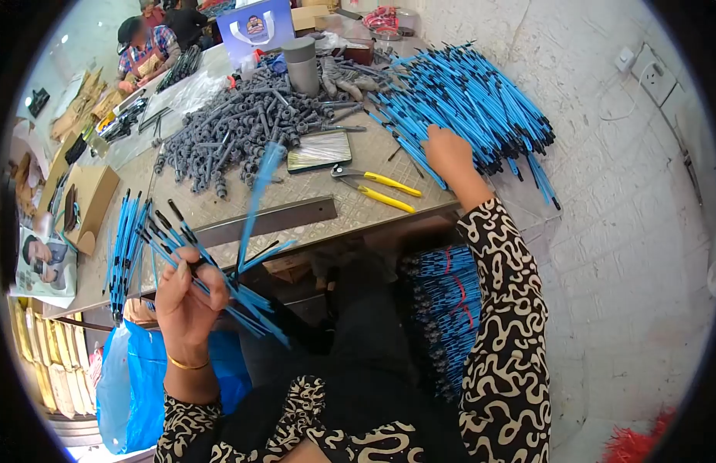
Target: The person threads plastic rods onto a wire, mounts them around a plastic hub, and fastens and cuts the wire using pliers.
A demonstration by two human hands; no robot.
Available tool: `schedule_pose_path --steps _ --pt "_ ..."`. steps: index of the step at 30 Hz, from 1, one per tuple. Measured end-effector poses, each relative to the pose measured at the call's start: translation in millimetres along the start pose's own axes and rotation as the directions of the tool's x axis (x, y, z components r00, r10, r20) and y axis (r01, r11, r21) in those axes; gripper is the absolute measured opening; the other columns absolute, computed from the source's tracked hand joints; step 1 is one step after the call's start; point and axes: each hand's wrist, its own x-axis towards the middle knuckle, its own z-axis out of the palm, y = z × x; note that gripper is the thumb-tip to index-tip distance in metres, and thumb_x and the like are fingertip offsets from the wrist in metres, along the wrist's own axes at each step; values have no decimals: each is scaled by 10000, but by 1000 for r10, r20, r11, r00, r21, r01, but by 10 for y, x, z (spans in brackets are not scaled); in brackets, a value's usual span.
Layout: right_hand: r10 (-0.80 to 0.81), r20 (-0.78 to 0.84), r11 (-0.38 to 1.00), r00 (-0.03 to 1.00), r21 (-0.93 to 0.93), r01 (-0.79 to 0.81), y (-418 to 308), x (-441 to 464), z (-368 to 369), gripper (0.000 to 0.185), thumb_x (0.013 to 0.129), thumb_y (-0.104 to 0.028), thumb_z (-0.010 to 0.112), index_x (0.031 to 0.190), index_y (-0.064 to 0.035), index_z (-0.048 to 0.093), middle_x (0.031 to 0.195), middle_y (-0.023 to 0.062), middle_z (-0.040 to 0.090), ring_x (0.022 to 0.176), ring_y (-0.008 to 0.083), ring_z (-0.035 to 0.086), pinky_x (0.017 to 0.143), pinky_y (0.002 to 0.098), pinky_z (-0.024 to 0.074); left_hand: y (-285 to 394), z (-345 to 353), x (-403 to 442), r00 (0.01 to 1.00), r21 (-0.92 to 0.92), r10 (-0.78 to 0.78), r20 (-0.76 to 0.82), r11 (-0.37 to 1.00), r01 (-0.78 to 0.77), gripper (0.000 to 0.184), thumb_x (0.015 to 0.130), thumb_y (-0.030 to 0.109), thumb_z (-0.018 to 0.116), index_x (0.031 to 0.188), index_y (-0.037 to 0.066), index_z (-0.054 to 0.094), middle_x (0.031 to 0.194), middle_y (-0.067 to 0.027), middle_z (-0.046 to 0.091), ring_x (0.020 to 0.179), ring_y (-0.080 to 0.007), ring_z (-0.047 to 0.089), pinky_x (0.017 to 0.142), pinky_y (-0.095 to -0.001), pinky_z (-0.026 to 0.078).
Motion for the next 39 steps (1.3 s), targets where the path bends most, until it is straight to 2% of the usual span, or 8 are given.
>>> schedule_pose_path --steps 5,8,11,15,22,27,32,39 --pt "71 8 983 997 171 -71 55 5 62 281 881 -288 545 884 -7 537 804 201 624 733 392 601 650 475 473 113 -379 -10 947 -38 -163 276 983 180 197 899 121 550 1043 -5 598 547 -59 505 411 -91 397 422 -231 286" --pt "129 -1 944 992 308 -122 30 42 10 336 883 -321 544 928 12 540 830 229 626 773 412 596 682 477 469 156 -360 -62 955 -17 -216 202 974 224 223 906 128 543 1070 -15 593 500 -54 493 386 -107 382 420 -231 291" --pt "119 64 872 991 470 -135 -143 8 -147 367 879 -333 549 992 17 538 854 247 626 811 414 597 704 474 469 89 -371 -46 956 -17 -188 224 980 197 285 928 125 501 1156 -40 548 703 -172 628 517 -203 575 472 -268 439" --pt "-83 38 953 996 295 68 -258 26 -114 344 878 -323 549 1014 -7 546 841 243 630 801 412 600 695 469 473 75 -208 -94 936 -155 -260 238 941 301 385 951 97 411 1300 -64 390 1216 -364 471 1009 -449 586 747 -446 563" --pt "-7 -174 892 985 444 85 -410 1 116 325 894 -293 529 1051 -12 574 865 222 620 802 384 595 682 454 467 267 -91 -320 900 -118 -286 329 933 340 382 944 85 403 1295 -65 391 1142 -355 527 914 -397 639 695 -401 570" --pt "-191 -270 797 944 519 310 -907 -241 -316 287 889 -232 534 1107 -55 595 901 187 607 824 368 582 698 423 465 29 -9 -177 988 -67 -130 -84 990 124 265 909 85 492 1162 8 508 1176 -240 569 1101 -362 557 961 -465 426" --pt "-388 -367 600 845 595 534 -1598 -846 -765 278 834 -103 569 1108 -59 575 888 168 609 776 363 590 644 407 477 -315 6 285 933 184 234 -273 965 -188 271 853 57 607 1105 -11 531 1061 -147 615 1022 -230 586 913 -351 456" --pt "-540 -277 533 795 618 578 -1925 -1552 -704 271 760 -41 636 992 -66 499 780 113 540 684 314 574 575 386 473 -534 -27 354 837 54 406 -366 907 -417 142 820 46 673 919 58 571 809 -43 611 746 -149 625 696 -267 507"
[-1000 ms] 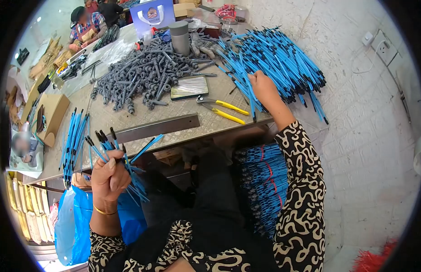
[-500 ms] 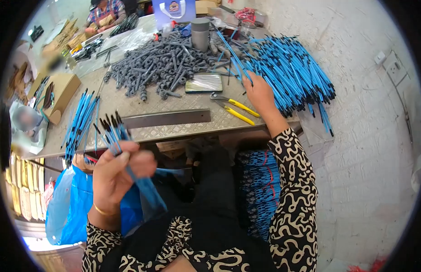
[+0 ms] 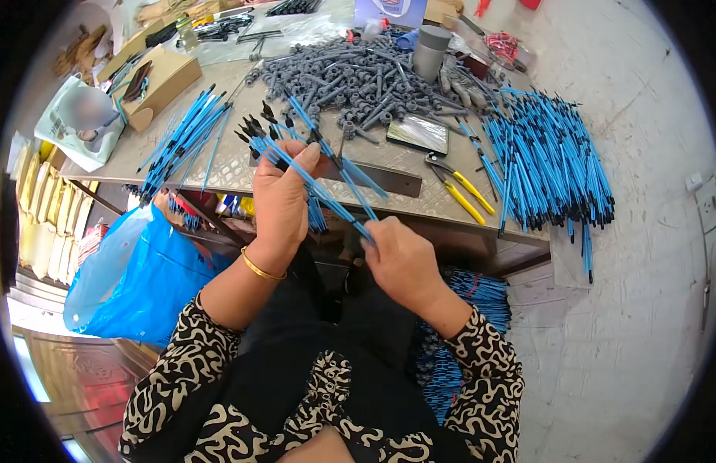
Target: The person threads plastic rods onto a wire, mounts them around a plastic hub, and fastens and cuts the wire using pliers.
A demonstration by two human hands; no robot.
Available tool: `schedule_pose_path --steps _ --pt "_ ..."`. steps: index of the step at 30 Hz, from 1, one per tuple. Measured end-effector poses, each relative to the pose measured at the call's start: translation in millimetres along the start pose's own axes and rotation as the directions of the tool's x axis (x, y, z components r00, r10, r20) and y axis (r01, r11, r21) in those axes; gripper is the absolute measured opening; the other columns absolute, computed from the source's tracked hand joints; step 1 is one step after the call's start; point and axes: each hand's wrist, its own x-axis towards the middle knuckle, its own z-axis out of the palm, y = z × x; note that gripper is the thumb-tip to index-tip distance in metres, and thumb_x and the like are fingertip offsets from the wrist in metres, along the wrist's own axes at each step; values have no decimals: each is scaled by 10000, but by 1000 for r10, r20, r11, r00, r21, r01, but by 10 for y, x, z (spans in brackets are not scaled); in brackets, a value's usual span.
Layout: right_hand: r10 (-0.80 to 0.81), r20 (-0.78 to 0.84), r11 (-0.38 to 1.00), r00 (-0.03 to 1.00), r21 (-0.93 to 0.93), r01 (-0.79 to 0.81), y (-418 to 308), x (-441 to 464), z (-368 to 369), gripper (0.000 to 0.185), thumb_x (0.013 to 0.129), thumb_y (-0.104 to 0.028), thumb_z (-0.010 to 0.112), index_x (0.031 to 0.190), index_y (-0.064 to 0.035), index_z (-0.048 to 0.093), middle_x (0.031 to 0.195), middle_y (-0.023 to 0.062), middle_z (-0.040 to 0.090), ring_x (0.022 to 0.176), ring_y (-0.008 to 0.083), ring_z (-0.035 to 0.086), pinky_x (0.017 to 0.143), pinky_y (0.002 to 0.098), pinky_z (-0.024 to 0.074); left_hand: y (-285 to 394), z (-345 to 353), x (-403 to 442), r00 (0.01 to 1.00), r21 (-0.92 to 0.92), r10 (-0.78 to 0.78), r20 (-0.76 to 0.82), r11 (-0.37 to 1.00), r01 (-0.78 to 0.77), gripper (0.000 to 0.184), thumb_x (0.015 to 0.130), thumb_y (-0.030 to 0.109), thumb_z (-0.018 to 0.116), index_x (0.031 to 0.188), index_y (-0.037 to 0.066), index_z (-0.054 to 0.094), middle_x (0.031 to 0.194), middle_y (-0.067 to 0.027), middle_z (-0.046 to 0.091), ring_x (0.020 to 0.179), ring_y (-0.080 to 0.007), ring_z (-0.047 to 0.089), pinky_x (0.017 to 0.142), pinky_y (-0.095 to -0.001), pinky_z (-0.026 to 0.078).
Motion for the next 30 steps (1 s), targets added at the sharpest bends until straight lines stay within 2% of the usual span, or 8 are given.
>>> schedule_pose_path --steps 6,10,13,16,19,21,25,30 --pt "-50 -24 998 998 -29 49 -53 -29 -35 287 749 -30 649 1006 -66 526 776 103 550 679 299 581 559 362 473 179 -31 -51 996 111 -84 25 991 80 130 857 47 614 964 47 541 782 -57 604 677 -162 621 603 -290 518" --pt "99 -71 949 993 308 -72 92 -198 15 238 815 -33 624 1031 -51 524 811 127 591 680 294 612 589 343 491 202 -190 -32 993 56 -102 55 993 99 148 839 39 609 970 58 541 767 -54 587 651 -155 584 655 -281 496" --pt "462 93 744 882 501 -442 32 -273 2 261 883 -149 587 1086 -34 469 836 144 603 689 248 618 622 334 481 253 -201 -75 898 -297 -355 260 856 424 245 829 37 572 1061 87 509 867 -83 572 785 -191 564 777 -398 487" --pt "319 411 697 854 509 -505 232 -289 -163 349 904 -284 552 1120 -29 455 825 149 614 774 261 631 704 362 478 341 -156 -105 815 -294 -436 383 779 554 234 869 60 534 1100 92 506 896 -67 557 671 -130 463 672 -301 441" --pt "649 12 756 760 101 -647 638 -287 -559 314 895 -343 526 982 -43 566 831 189 633 773 335 628 687 400 489 401 -263 -111 768 -268 -403 498 771 578 204 924 127 486 1121 81 514 819 -36 552 564 -82 382 509 -221 309" --pt "584 -276 704 763 -297 -646 1233 -408 -734 289 889 -316 523 869 -35 591 789 189 637 739 381 615 640 470 480 383 -308 -108 707 -210 -422 568 756 620 188 946 187 477 1091 76 524 723 -58 540 479 -91 363 441 -218 280" --pt "706 -98 445 701 -708 -548 1649 -499 -846 236 857 -230 526 801 -9 585 722 203 637 684 374 635 633 475 498 363 -228 -179 680 -44 -521 516 777 628 186 953 209 473 1005 37 520 896 -249 623 455 -130 455 412 -224 333" --pt "566 -253 494 784 -658 -569 1799 -550 -735 204 864 -224 520 848 -22 531 670 182 617 612 376 610 559 466 485 305 -388 -74 590 7 -534 606 745 667 245 953 163 466 1142 18 522 1026 -269 619 579 -190 578 496 -253 421"
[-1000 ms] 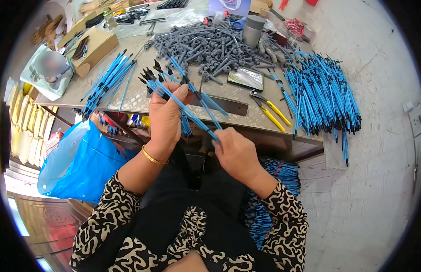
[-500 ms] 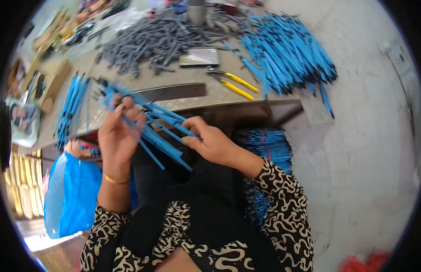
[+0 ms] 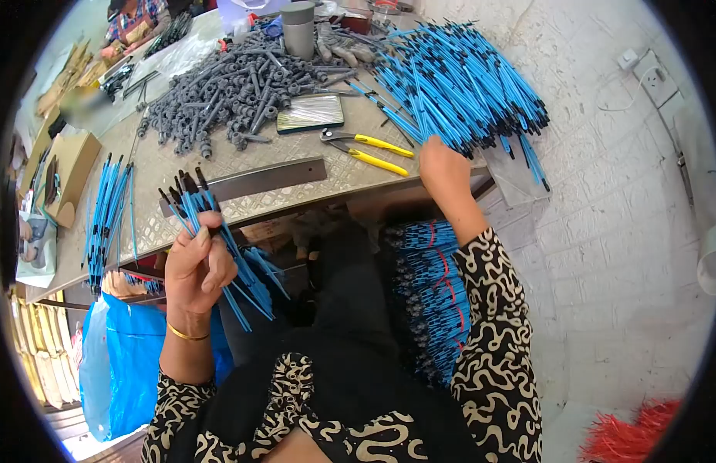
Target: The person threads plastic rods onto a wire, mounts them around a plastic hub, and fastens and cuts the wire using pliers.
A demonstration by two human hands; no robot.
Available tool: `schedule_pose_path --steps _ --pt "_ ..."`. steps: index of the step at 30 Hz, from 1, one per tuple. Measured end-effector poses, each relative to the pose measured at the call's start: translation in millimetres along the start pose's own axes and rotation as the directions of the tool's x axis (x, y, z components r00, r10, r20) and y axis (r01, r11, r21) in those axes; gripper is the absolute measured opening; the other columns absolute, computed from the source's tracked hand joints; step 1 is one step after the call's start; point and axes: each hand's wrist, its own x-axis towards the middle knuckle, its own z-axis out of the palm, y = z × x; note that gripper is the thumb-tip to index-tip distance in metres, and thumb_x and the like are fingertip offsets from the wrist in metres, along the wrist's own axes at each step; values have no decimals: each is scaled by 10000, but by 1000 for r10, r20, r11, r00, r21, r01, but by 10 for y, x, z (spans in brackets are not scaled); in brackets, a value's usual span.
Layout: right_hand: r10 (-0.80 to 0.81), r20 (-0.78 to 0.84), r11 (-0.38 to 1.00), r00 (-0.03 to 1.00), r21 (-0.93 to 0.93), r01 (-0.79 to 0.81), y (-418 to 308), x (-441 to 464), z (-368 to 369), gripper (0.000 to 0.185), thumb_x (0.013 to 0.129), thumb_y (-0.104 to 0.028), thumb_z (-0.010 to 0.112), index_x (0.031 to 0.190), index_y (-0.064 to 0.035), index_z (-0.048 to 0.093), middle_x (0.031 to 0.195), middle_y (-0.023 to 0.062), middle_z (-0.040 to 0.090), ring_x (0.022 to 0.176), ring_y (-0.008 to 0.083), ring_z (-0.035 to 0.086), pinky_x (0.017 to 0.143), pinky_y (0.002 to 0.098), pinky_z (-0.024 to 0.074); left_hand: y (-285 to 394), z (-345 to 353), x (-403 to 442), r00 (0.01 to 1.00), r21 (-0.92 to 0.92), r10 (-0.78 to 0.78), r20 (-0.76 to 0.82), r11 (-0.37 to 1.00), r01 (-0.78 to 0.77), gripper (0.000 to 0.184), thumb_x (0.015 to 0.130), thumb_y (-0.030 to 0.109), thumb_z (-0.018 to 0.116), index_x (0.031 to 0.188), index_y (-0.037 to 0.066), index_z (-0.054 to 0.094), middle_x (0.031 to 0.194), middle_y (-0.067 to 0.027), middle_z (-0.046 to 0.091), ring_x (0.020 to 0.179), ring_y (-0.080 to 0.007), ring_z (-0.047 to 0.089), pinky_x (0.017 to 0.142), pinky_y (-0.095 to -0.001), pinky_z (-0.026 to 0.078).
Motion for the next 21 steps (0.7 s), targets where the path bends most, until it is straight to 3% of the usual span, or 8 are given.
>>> schedule_pose_path --steps 3,4,7,9,13,15,17,21 --pt "-69 -141 991 988 102 84 -258 -137 -261 153 855 -177 540 886 -29 518 682 170 605 599 365 600 536 444 481 -5 91 52 970 90 42 -238 996 -21 288 953 149 463 1208 23 511 1059 -253 616 737 -235 644 630 -296 486" --pt "-123 -200 979 972 137 152 -376 -205 -361 139 852 -165 549 883 -34 514 675 164 592 588 361 590 524 442 473 46 209 107 977 72 24 -211 997 -9 289 955 155 458 1211 23 492 1121 -221 596 963 -262 621 817 -341 473" --pt "-279 -263 895 924 277 349 -787 -466 -596 124 835 -131 576 894 -42 513 681 158 566 568 348 570 510 437 458 -20 217 312 937 184 208 -281 970 -160 332 930 134 501 1237 18 449 1247 -244 509 1163 -339 510 955 -403 414" --pt "-392 -233 815 890 362 453 -1034 -657 -705 165 808 -116 602 931 -39 524 702 141 535 561 317 557 498 406 455 -97 187 457 884 214 349 -310 932 -292 340 913 87 520 1235 23 431 1302 -240 461 1222 -327 451 1000 -412 366" --pt "-526 -225 679 820 470 564 -1281 -897 -694 211 773 -100 628 946 -34 526 700 102 491 540 264 537 475 361 444 -231 149 631 720 238 554 -418 832 -502 262 853 55 618 1081 49 490 1073 -142 593 997 -265 590 875 -372 467" --pt "-532 -253 660 808 474 583 -1266 -909 -704 229 760 -90 636 951 -33 522 693 92 492 531 253 530 471 348 438 -188 118 596 652 392 573 -497 818 -420 181 841 55 632 991 54 529 880 -104 634 823 -215 625 767 -351 506" --pt "-535 -263 665 803 456 592 -1220 -911 -711 234 756 -90 639 949 -33 520 688 87 490 526 248 526 470 340 436 -171 147 551 675 339 568 -471 823 -456 214 819 41 658 996 51 538 857 -77 629 765 -176 621 686 -266 460" --pt "-583 -306 602 753 458 653 -1160 -914 -707 232 753 -89 641 935 -33 509 676 76 484 526 234 524 467 330 433 -125 162 474 725 296 499 -475 866 -403 270 823 -4 592 1085 40 538 907 -107 640 840 -218 627 763 -351 492"
